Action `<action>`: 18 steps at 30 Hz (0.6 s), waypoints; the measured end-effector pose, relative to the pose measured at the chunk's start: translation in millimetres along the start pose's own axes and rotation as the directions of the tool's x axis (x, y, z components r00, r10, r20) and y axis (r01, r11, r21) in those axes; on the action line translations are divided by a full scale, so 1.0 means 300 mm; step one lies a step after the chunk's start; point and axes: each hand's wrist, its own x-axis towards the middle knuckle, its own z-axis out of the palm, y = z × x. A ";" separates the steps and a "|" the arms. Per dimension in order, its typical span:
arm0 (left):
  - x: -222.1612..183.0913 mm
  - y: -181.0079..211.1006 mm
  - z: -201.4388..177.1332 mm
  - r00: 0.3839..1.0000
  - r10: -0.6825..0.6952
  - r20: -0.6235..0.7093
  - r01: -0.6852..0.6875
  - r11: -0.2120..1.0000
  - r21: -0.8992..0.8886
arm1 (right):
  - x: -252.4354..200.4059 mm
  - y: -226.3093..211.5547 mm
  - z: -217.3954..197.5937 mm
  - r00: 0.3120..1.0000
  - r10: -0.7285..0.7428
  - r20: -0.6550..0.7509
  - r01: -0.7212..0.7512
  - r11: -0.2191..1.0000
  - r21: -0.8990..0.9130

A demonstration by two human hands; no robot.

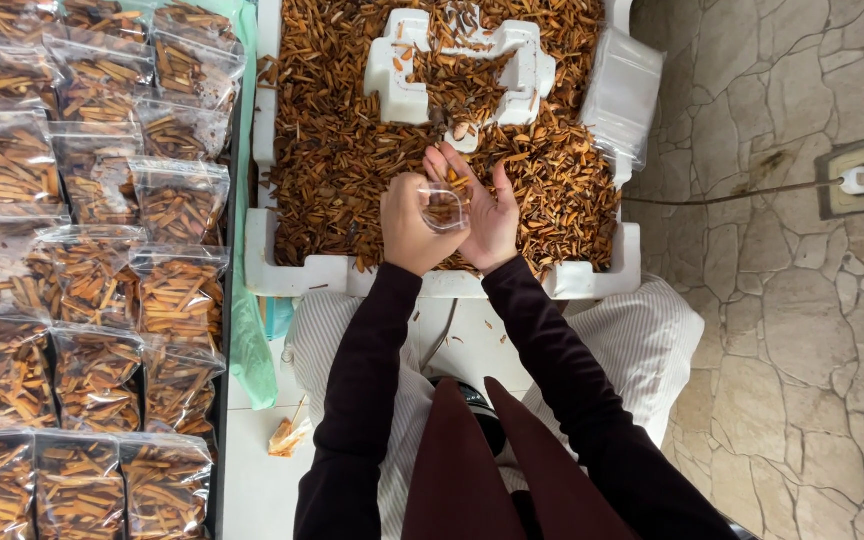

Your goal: The person scoops dried brown snack sticks from a large white bin into small clear plastic bags using their hands. They fill each bag, seal it, and place it on a tray to the left. The process repeats continuously throughout the clip.

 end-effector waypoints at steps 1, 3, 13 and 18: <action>0.002 -0.002 0.001 1.000 0.001 0.005 -0.001 1.000 0.003 | 0.002 0.004 -0.003 1.000 -0.002 -0.001 0.002 1.000 0.005; 0.010 -0.007 0.010 1.000 0.001 0.024 -0.002 0.999 0.048 | 0.006 0.005 -0.012 0.998 0.016 -0.067 -0.011 0.997 0.075; -0.008 -0.030 0.019 0.998 -0.065 -0.007 0.066 0.988 0.137 | 0.020 0.023 -0.031 0.997 0.013 -0.079 -0.004 0.994 0.113; 0.028 0.001 -0.017 0.978 -0.184 0.100 0.191 0.980 -0.063 | 0.009 0.014 -0.002 0.996 0.018 -0.084 -0.003 0.984 0.180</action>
